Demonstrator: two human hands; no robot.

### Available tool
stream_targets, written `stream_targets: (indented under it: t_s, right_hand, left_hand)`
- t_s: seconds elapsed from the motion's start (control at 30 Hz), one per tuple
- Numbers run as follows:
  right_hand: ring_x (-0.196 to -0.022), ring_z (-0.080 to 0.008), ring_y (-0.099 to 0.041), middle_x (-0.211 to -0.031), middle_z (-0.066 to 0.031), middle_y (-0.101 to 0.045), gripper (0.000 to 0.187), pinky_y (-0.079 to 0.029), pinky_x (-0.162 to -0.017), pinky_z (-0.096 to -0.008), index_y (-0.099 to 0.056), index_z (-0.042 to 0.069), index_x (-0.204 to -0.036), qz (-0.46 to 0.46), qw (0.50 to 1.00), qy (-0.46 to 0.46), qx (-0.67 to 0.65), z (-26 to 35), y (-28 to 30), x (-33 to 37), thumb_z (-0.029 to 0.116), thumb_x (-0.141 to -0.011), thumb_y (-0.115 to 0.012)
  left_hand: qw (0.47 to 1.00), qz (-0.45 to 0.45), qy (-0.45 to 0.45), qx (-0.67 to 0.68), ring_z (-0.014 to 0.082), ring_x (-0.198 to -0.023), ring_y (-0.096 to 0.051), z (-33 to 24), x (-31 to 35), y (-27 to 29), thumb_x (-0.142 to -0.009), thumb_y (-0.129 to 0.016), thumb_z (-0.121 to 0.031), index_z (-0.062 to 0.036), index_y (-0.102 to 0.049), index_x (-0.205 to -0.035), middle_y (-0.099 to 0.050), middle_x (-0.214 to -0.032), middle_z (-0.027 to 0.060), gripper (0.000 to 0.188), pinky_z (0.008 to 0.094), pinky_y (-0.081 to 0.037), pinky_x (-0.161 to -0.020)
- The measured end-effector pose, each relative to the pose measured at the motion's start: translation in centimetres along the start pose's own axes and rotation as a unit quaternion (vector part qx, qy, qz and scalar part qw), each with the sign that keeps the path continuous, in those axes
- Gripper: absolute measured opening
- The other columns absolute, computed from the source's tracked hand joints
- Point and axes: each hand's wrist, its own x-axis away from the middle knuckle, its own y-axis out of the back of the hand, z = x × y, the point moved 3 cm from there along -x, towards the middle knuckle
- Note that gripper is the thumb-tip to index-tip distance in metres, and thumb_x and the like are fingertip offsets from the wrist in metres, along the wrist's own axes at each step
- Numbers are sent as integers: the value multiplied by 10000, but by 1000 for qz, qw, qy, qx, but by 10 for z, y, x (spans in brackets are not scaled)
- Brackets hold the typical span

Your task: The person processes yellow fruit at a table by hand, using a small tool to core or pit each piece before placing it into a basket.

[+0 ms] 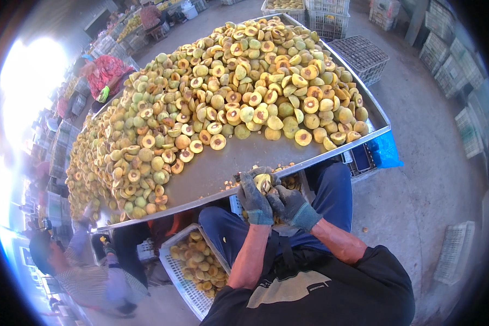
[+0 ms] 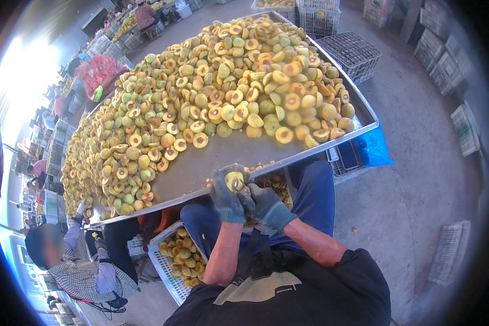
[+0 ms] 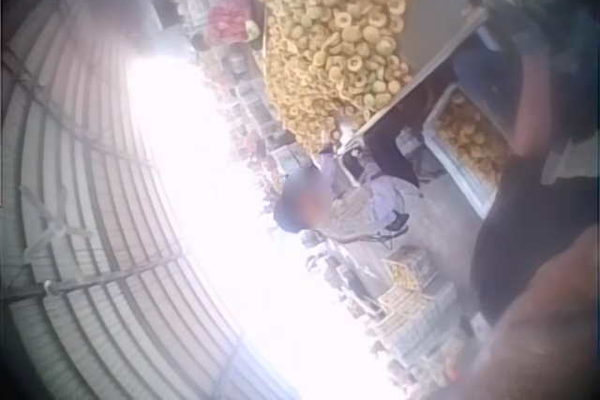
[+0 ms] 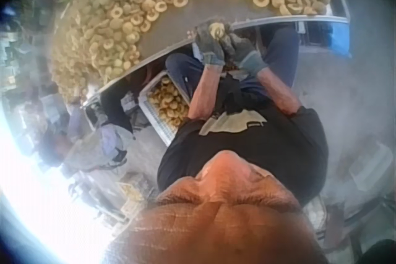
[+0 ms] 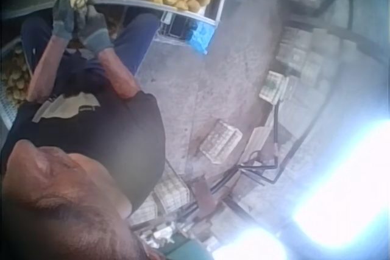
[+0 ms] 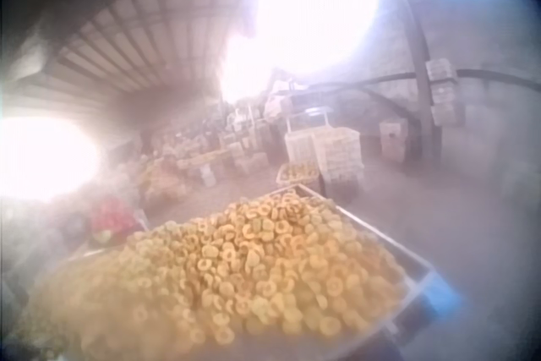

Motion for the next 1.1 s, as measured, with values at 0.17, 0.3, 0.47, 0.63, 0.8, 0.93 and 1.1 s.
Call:
stream_targets:
  t_s: [0.17, 0.3, 0.47, 0.63, 0.8, 0.93, 1.1]
  right_hand:
    - [-773, -412, -658, -834, -259, -651, 257, -515, -688, -448, -591, -20, -1035, 7, 999, -35, 16, -7, -3, 1, 227, -980, -549]
    - [-693, -457, -626, -730, -275, -619, 310, -492, -629, -507, -572, -20, -997, -42, 999, -16, -1, 3, 2, -4, 287, -982, -534]
    - [-707, -447, -641, -758, -273, -632, 313, -507, -625, -480, -571, -17, -1041, -20, 998, -38, 49, 5, 5, -2, 286, -964, -578]
    - [-644, -451, -621, -675, -274, -605, 357, -480, -580, -524, -555, -7, -943, -44, 998, -8, 52, 4, 2, -4, 348, -971, -547]
    - [-650, -464, -616, -669, -274, -602, 355, -478, -603, -534, -559, -5, -941, -48, 999, 4, 20, 7, 1, -6, 350, -967, -552]
    - [-690, -476, -615, -710, -281, -612, 341, -478, -640, -546, -569, -5, -953, -23, 998, -41, 36, 18, 5, -9, 335, -972, -546]
    - [-769, -464, -617, -844, -278, -624, 294, -488, -681, -519, -586, -10, -1011, -13, 999, 13, -39, 20, 4, -11, 276, -989, -523]
  left_hand:
    - [1000, -2, 12, -14, 204, -801, -682, -1, -4, 0, -1019, -434, -344, 28, -650, -983, -690, -914, 137, 431, 296, -564, -702]
    - [1000, 15, 5, 13, 202, -731, -652, -2, -4, -5, -1032, -414, -320, 25, -634, -947, -675, -841, 129, 417, 300, -552, -684]
    - [999, 19, 35, 15, 197, -771, -652, -4, -1, -4, -1018, -415, -287, 13, -622, -996, -674, -895, 139, 364, 305, -556, -709]
    - [996, 42, 48, 56, 207, -791, -656, -4, -6, -2, -1012, -418, -272, 7, -614, -976, -672, -894, 142, 343, 319, -562, -732]
    - [996, 75, -3, 38, 224, -740, -664, 0, -9, 3, -1018, -413, -360, -13, -607, -993, -674, -850, 148, 398, 282, -540, -593]
    - [997, 62, 2, 40, 226, -763, -661, 2, -8, 6, -1030, -394, -349, -5, -593, -1019, -669, -870, 153, 398, 296, -548, -648]
    - [998, 54, -14, 17, 208, -825, -655, -1, -7, 9, -1051, -371, -304, -10, -587, -1011, -656, -915, 126, 367, 329, -561, -765]
